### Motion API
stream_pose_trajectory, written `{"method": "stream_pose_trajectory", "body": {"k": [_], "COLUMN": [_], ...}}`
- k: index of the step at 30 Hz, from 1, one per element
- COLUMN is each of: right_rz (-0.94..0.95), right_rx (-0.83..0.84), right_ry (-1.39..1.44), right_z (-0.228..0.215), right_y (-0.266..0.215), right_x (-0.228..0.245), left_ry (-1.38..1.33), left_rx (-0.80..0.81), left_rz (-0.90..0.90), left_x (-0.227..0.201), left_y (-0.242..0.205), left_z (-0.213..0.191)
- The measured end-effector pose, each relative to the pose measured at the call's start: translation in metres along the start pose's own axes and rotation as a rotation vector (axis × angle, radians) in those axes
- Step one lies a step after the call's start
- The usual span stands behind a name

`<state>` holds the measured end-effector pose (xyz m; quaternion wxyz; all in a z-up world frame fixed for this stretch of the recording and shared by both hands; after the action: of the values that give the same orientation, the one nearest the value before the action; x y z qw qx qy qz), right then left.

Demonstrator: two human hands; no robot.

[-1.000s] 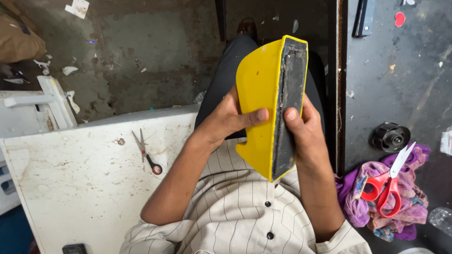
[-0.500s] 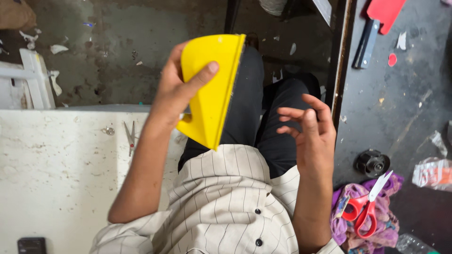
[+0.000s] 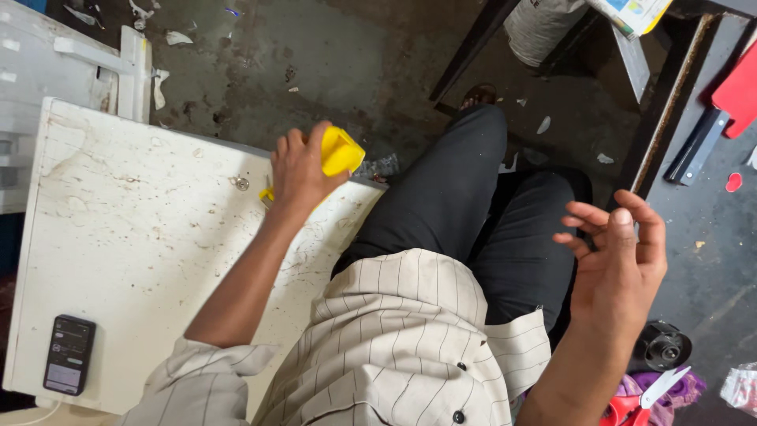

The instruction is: The person uses red scissors to cut out a lion sticker from a sheet. They then place the cut sticker on a metal tray and handle a yellow tape dispenser.

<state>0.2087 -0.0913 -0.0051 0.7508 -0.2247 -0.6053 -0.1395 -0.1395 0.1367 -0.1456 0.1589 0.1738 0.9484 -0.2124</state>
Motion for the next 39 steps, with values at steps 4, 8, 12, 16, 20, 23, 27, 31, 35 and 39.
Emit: {"method": "stream_pose_trajectory", "body": {"k": [4,8,12,16,20,23,27,31,35,39], "right_rz": [-0.037,-0.122,-0.155,-0.17,-0.305,-0.295,-0.228,-0.094,-0.099,-0.12], "right_rx": [0.033,0.003,-0.073,-0.137,-0.081,-0.051,-0.043,-0.034,-0.073,-0.097], "right_ry": [-0.056,-0.205,-0.455,-0.829,-1.304,-1.584,-1.853,-1.837,-1.83,-1.808], "right_z": [0.008,0.005,-0.005,-0.019,-0.034,-0.057,-0.078,-0.093,-0.097,-0.095], "right_y": [0.014,0.038,0.077,0.108,0.137,0.16,0.179,0.186,0.188,0.187], "right_x": [0.017,0.046,0.069,0.07,0.045,0.022,-0.001,-0.017,-0.019,-0.016], "left_ry": [0.01,0.042,0.056,0.077,0.095,0.097,0.107,0.159,0.173,0.193], "left_rx": [-0.045,-0.109,-0.11,-0.262,-0.321,-0.314,-0.329,-0.34,-0.359,-0.349], "left_rz": [-0.059,-0.057,-0.088,-0.018,-0.014,-0.022,-0.023,-0.032,-0.007,-0.008], "left_x": [0.005,0.003,0.0,-0.01,-0.014,-0.014,-0.019,-0.022,-0.023,-0.025], "left_y": [0.004,0.013,0.015,-0.007,-0.019,-0.018,-0.017,-0.017,-0.016,-0.016], "left_z": [0.022,0.024,0.022,0.011,0.008,0.009,0.008,0.009,0.011,0.012]}}
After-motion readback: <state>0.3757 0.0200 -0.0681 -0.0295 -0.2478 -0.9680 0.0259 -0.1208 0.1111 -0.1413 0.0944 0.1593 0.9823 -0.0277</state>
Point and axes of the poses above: each hand's wrist, its own y-axis towards the middle knuckle, its own z-axis out of the palm, x = y × z, the point moved 8 cm from there along y, towards the middle knuckle, and after that the axes turned 13 degrees about x, right-handed, at the moved point
